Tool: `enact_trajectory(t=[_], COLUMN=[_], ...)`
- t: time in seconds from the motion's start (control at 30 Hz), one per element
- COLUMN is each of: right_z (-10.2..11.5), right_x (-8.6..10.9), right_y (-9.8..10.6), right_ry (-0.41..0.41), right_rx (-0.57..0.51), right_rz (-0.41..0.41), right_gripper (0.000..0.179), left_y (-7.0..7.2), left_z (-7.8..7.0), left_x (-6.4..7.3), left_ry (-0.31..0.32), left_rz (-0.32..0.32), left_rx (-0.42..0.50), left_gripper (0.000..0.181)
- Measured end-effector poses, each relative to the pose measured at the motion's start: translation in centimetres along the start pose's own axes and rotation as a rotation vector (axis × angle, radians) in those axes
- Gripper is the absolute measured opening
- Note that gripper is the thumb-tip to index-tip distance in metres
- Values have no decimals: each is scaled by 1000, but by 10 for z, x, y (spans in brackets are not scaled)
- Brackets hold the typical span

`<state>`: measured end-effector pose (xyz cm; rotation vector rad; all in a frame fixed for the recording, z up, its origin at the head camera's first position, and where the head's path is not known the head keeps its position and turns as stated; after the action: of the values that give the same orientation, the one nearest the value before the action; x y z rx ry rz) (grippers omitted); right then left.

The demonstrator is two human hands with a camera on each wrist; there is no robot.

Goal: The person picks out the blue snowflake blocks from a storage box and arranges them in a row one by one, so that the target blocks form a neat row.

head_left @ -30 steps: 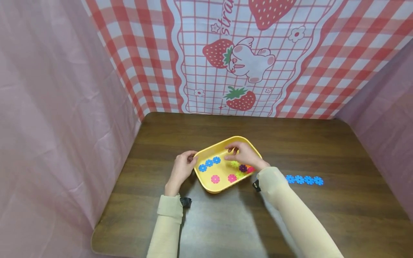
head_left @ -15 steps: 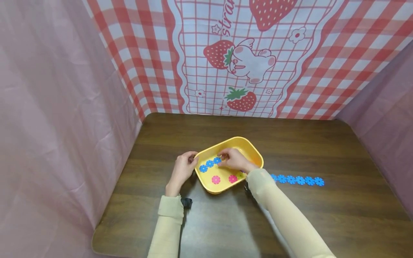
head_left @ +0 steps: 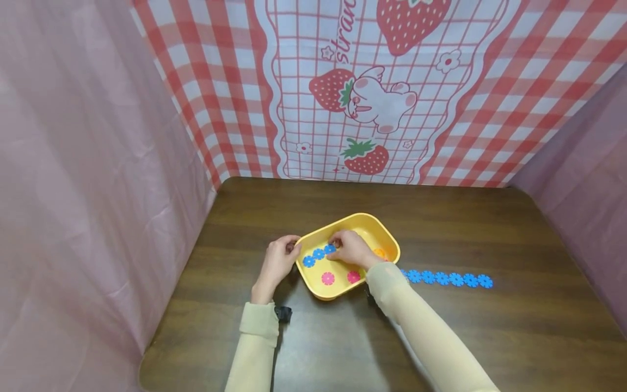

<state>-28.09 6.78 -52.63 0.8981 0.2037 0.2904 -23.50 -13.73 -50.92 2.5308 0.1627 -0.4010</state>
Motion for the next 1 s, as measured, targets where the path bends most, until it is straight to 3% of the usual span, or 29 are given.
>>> enact_trajectory(t=[0.63, 1.0], right_z=[3, 1], right_x=[3, 8], right_y=[1, 23], right_ry=[-40, -86], right_rx=[92, -11], right_rz=[-33, -108], right_gripper=[32, 28], left_y=[0, 1], left_z=[0, 0], left_x=[1, 0], left_ry=[0, -12], left_rz=[1, -8], left_rx=[17, 22], left_gripper=[17, 17])
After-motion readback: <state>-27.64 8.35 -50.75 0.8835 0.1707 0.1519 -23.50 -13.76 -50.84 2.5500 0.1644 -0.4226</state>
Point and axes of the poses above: each hand's wrist, its own x-axis away from the middle knuckle, its own y-axis out of the back of the hand, z = x × y, the point moved 4 cm from there along -x, towards the middle knuckle, and after that the axes turned 8 degrees about -z, right-handed, at the moved point
